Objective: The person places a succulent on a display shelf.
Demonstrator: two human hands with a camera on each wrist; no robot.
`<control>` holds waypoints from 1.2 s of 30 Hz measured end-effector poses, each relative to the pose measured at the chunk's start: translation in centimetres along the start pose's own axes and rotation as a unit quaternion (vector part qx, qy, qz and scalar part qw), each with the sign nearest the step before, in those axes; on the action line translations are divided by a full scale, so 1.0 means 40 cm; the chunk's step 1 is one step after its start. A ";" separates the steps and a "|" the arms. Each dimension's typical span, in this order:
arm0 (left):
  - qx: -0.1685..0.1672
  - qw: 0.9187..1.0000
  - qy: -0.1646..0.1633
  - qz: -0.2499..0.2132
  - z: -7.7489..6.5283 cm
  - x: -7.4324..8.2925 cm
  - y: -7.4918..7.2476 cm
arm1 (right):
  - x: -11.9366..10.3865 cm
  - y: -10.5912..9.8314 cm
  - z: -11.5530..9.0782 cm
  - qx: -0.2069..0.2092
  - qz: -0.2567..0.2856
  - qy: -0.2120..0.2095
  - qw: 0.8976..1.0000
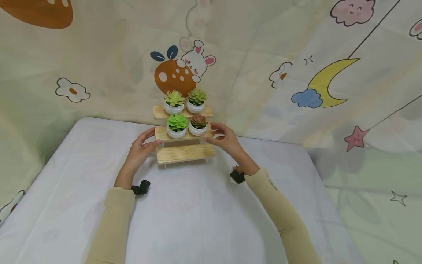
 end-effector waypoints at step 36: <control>0.004 1.000 0.009 -0.009 0.004 0.002 0.003 | 0.343 -0.126 -0.300 -0.030 0.000 0.101 0.994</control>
Point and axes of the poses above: each hand's wrist, its own z-axis towards the middle knuckle, its own y-axis out of the palm, x = y × z, the point moved 9 cm from there along z, towards the middle knuckle, and after that the axes turned 2 degrees about -x, right-handed, at the moved point
